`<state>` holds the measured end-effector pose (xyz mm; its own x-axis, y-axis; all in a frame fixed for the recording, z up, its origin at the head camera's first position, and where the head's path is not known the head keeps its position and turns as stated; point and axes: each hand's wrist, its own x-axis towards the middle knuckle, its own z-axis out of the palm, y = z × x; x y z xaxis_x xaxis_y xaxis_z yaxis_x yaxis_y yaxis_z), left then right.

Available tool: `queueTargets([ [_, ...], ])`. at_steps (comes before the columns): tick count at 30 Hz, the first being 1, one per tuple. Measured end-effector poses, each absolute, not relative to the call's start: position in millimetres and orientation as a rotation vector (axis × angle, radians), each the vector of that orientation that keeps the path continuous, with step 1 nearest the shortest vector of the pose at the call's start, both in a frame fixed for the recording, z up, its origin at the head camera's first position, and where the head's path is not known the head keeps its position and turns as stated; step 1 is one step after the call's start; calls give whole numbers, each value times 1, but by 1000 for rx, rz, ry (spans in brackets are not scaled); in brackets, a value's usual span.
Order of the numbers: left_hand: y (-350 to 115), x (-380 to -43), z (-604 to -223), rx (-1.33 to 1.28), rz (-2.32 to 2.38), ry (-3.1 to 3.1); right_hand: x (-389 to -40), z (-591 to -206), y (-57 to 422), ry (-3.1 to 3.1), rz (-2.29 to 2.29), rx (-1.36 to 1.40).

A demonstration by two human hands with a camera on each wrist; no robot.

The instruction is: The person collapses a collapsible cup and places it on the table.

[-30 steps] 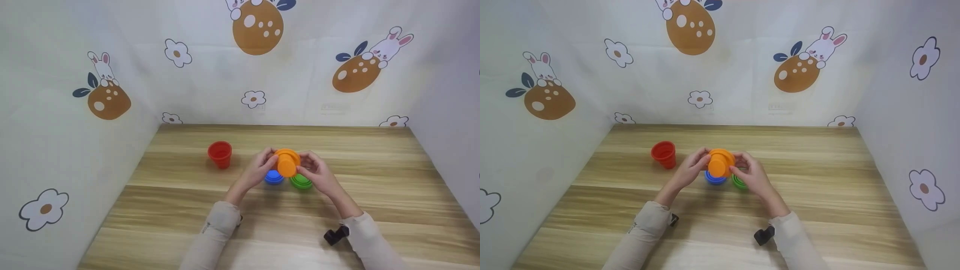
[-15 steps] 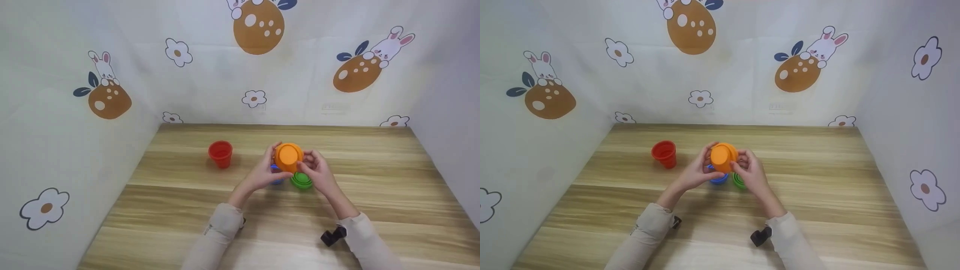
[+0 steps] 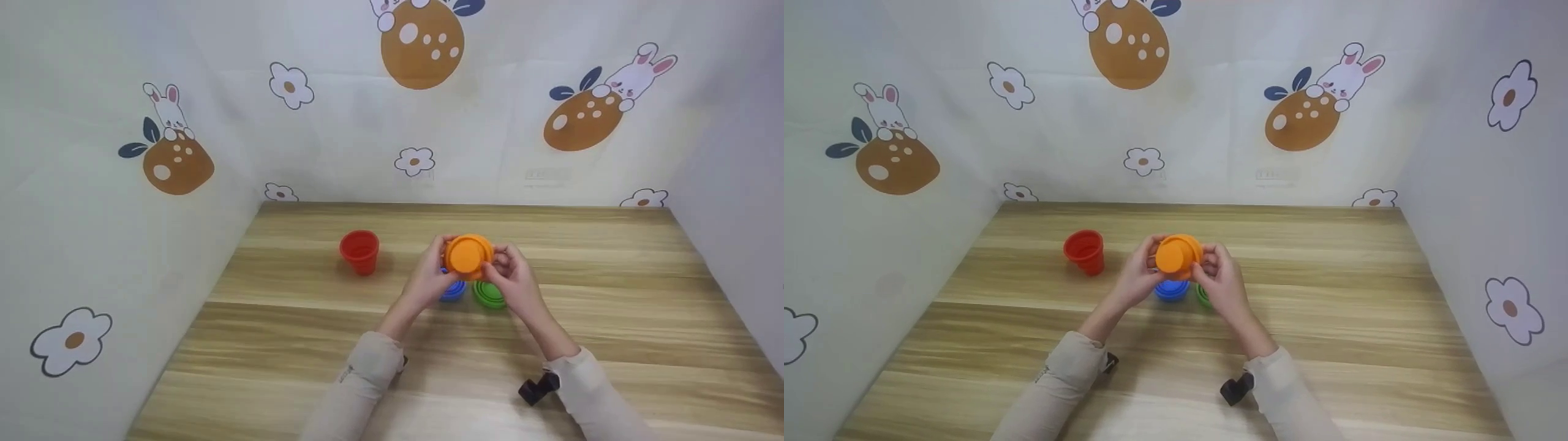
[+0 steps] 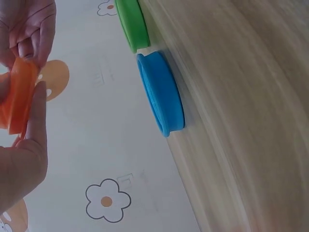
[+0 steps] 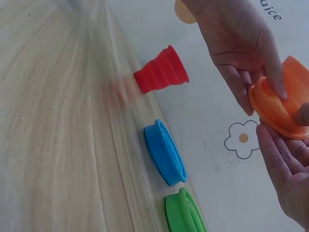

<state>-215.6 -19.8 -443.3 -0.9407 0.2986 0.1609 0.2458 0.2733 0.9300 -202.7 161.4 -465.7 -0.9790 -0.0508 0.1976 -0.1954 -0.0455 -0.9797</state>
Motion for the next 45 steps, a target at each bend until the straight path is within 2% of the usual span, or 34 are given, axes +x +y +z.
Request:
queueTargets([
  [12,-28,-218,-439,615,1732,2390,-205,-468,170,-2047,2383,485],
  [20,-37,-219,-436,638,1808,2204,-207,-469,176,-2177,2297,392],
  [29,-38,-219,-433,664,1799,2183,-205,-470,180,-2229,2194,626],
  [45,-40,-219,-435,687,1636,2243,-201,-463,179,-2314,2088,515],
])
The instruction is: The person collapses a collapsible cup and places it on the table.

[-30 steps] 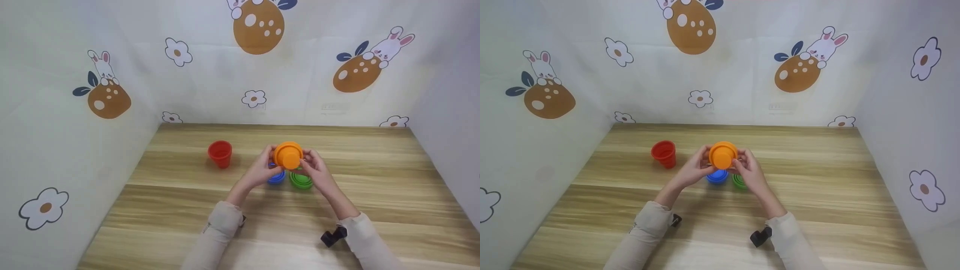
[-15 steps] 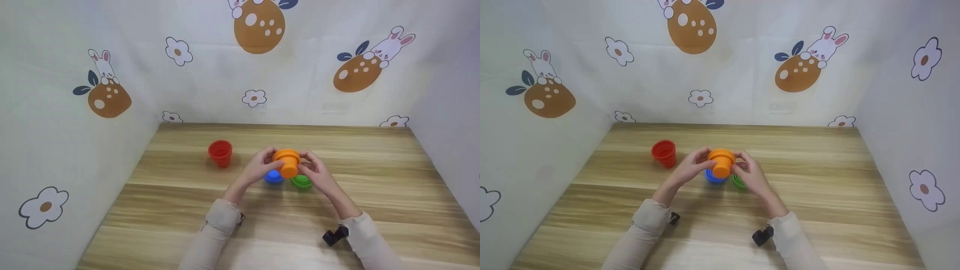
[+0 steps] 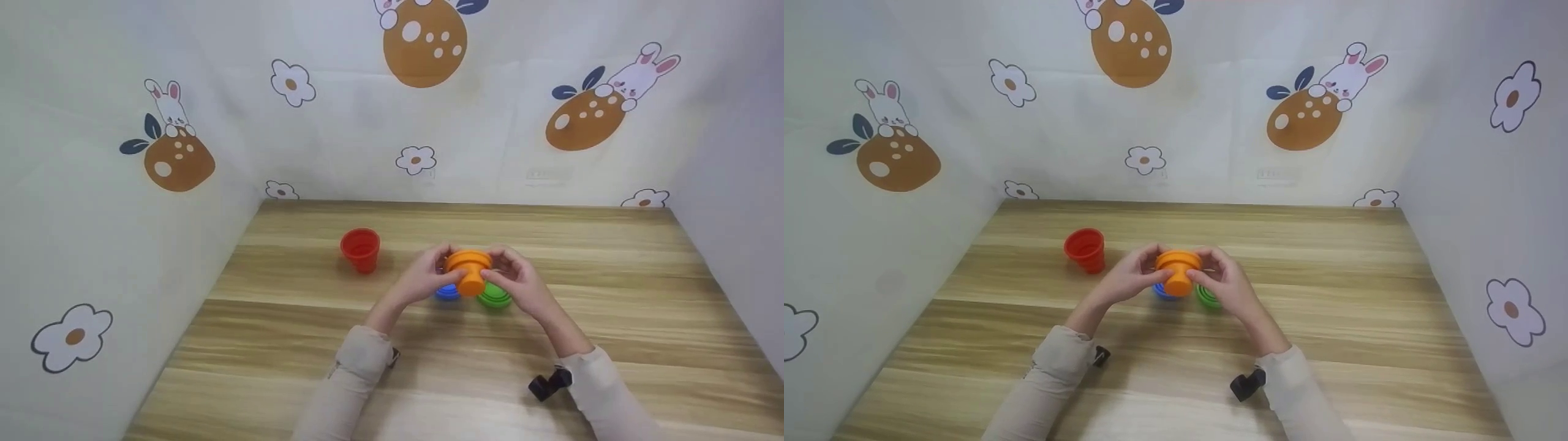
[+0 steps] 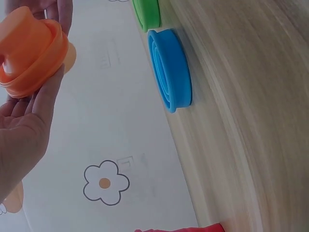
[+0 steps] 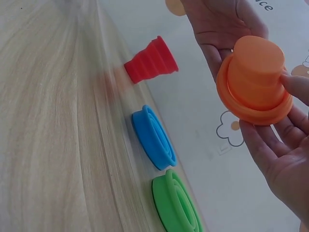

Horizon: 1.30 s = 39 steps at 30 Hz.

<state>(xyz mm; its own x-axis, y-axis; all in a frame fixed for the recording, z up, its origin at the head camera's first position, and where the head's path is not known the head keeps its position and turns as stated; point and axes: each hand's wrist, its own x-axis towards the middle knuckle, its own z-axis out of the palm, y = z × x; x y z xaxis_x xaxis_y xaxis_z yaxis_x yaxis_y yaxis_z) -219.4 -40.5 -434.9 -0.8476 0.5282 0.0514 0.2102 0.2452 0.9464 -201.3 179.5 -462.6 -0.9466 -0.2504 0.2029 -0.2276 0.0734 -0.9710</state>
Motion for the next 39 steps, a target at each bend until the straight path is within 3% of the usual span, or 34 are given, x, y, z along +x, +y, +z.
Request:
queueTargets([
  [16,-39,-219,-435,738,1604,2317,-200,-463,180,2351,-2006,-540],
  [25,-43,-220,-435,702,1644,2252,-202,-463,189,2253,-2000,-712],
  [39,-46,-218,-431,773,1675,2160,-198,-460,181,2375,-2091,-544],
])
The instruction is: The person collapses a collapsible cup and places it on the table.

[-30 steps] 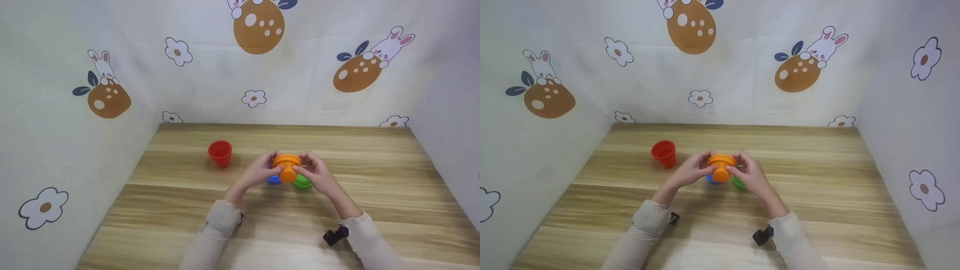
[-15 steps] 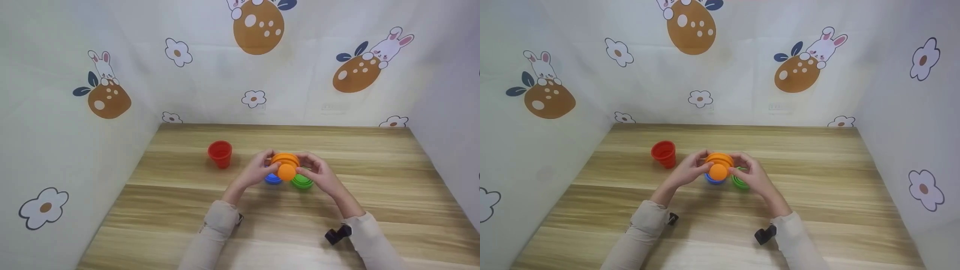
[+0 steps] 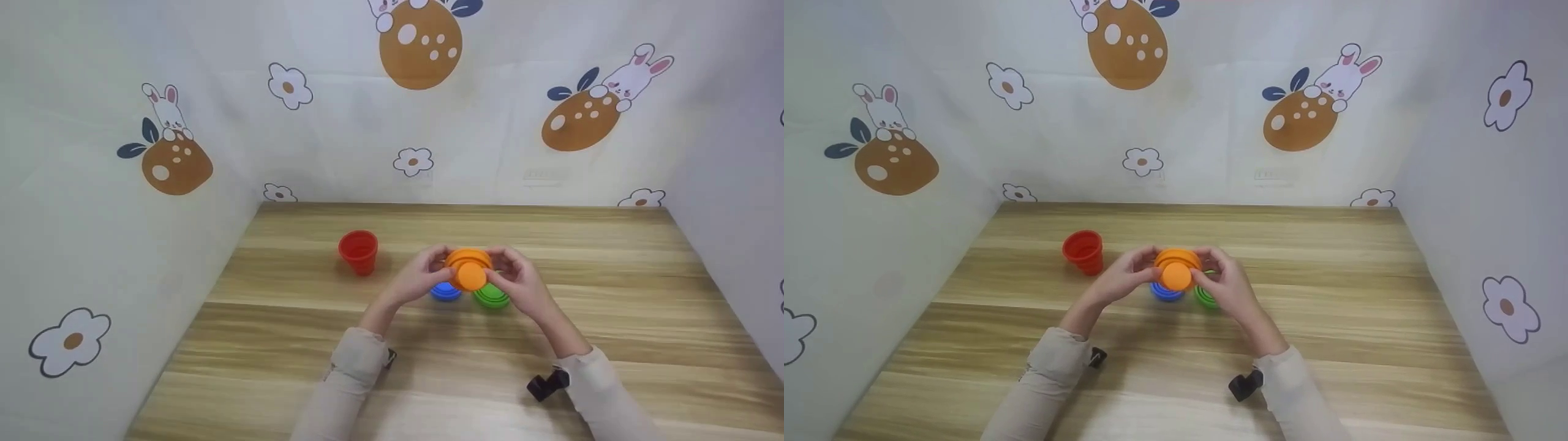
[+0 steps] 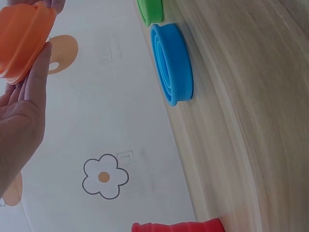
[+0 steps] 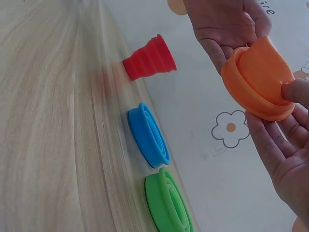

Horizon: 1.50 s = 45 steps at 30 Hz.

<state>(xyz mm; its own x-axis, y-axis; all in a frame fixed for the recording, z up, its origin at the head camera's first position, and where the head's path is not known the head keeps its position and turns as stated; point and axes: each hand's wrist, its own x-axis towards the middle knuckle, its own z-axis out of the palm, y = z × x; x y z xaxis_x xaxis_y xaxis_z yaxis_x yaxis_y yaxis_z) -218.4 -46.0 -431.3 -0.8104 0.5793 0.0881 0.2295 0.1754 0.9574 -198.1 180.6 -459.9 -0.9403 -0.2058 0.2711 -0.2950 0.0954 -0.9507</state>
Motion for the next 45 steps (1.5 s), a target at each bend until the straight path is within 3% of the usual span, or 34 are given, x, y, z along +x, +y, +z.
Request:
queueTargets([
  [10,-46,-221,-436,711,1781,2179,-201,-464,186,-2214,2250,672],
  [32,-43,-219,-431,693,1724,2192,-202,-460,181,-2234,2090,682],
  [45,-43,-219,-428,641,1861,2206,-202,-464,176,-2148,2312,634],
])
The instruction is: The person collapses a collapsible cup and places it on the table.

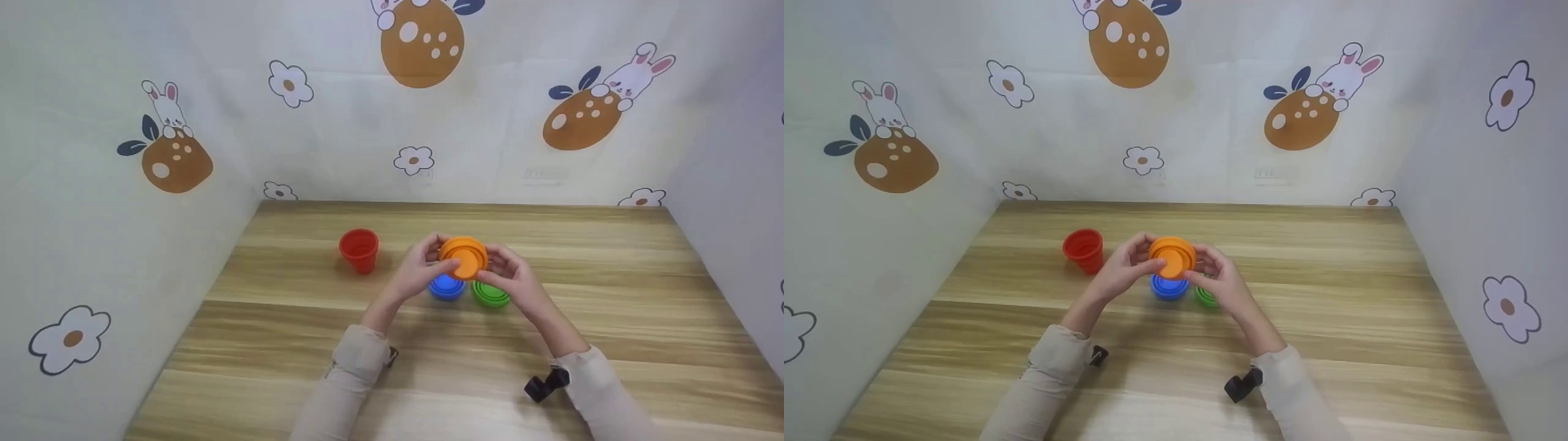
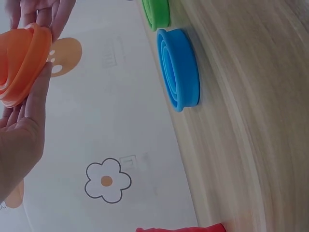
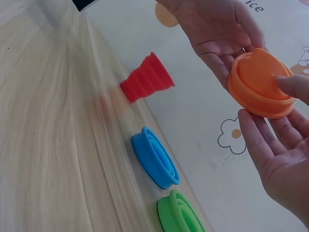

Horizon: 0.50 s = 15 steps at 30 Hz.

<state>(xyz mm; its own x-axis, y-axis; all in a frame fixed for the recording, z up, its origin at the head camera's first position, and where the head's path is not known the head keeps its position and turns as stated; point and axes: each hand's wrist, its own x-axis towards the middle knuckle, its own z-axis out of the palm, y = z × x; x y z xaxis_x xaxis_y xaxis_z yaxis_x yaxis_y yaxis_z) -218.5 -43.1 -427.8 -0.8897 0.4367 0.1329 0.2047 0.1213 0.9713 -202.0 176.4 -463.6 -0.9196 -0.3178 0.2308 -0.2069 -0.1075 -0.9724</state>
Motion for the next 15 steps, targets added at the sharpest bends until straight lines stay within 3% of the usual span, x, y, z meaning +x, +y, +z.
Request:
queueTargets([
  [15,-40,-218,-429,697,1675,2256,-201,-464,173,2278,-2122,-534],
])
